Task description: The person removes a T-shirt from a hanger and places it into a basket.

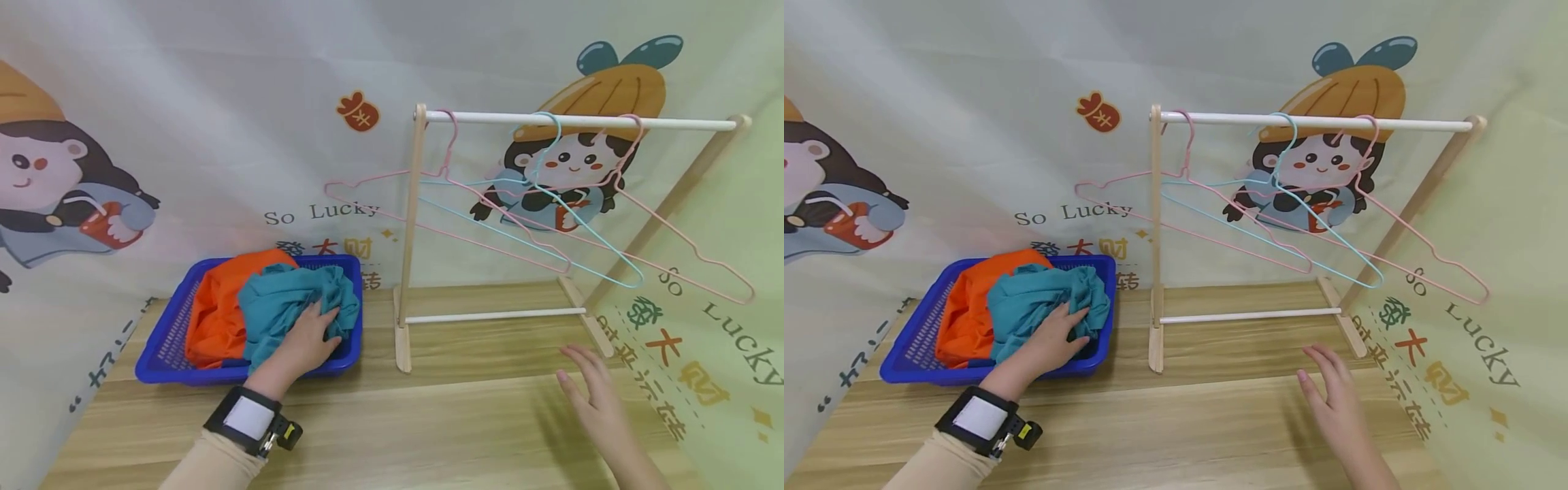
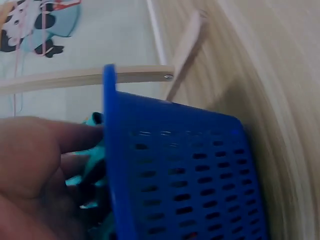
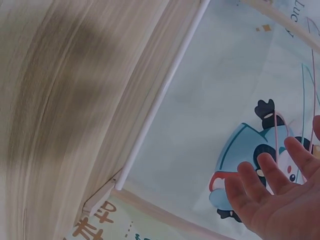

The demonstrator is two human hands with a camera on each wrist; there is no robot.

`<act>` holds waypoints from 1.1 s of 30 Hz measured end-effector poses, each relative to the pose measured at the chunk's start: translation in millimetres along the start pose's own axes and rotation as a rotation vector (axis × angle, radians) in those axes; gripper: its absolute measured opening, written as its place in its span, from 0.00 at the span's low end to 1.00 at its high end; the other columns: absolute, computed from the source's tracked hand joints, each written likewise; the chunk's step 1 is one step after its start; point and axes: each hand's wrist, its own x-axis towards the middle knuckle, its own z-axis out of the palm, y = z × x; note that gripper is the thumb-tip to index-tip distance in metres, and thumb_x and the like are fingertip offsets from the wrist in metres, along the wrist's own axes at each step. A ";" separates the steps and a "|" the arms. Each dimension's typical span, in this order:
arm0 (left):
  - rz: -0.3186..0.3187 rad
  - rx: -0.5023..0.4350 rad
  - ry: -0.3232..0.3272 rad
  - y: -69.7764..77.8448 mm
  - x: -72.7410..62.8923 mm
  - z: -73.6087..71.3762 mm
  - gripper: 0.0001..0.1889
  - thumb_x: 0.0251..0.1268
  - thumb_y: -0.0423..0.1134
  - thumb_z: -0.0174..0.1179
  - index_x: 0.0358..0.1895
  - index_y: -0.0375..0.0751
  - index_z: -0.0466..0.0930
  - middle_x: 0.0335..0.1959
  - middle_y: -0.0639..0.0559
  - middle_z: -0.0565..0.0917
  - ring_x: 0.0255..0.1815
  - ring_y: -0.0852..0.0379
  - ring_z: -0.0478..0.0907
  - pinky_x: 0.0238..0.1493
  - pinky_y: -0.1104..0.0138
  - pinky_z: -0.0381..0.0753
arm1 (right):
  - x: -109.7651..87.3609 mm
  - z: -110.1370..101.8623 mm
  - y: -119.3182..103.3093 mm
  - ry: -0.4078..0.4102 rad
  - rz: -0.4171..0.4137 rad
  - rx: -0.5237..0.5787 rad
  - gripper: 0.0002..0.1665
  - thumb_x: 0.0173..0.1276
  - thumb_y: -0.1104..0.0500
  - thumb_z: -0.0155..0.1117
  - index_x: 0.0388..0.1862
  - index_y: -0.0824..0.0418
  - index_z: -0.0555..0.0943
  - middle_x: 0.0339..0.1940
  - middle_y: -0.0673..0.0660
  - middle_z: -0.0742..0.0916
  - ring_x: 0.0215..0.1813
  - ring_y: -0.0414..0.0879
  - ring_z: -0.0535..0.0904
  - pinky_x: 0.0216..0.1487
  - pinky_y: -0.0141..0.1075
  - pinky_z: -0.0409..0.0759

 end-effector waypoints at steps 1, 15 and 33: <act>-0.006 0.043 -0.006 -0.6 -0.7 3.1 0.28 0.68 0.41 0.55 0.68 0.33 0.64 0.73 0.30 0.53 0.73 0.33 0.48 0.70 0.44 0.55 | -0.3 0.7 -0.1 -0.002 -0.003 0.000 0.25 0.70 0.63 0.55 0.63 0.72 0.67 0.65 0.72 0.67 0.64 0.72 0.60 0.55 0.73 0.58; -0.063 0.144 -0.045 5.3 -9.5 12.5 0.26 0.70 0.52 0.50 0.58 0.33 0.76 0.67 0.33 0.66 0.69 0.36 0.60 0.63 0.42 0.65 | -2.1 6.3 0.2 -0.025 0.008 -0.004 0.25 0.70 0.62 0.55 0.63 0.71 0.67 0.65 0.71 0.68 0.64 0.72 0.61 0.55 0.72 0.60; 0.236 0.019 0.268 31.7 -51.0 -22.0 0.23 0.65 0.47 0.59 0.63 0.46 0.74 0.69 0.44 0.68 0.69 0.42 0.63 0.65 0.45 0.65 | 9.8 7.8 -15.6 -0.085 -0.021 -0.037 0.26 0.72 0.58 0.55 0.66 0.63 0.67 0.66 0.68 0.70 0.67 0.69 0.61 0.58 0.70 0.60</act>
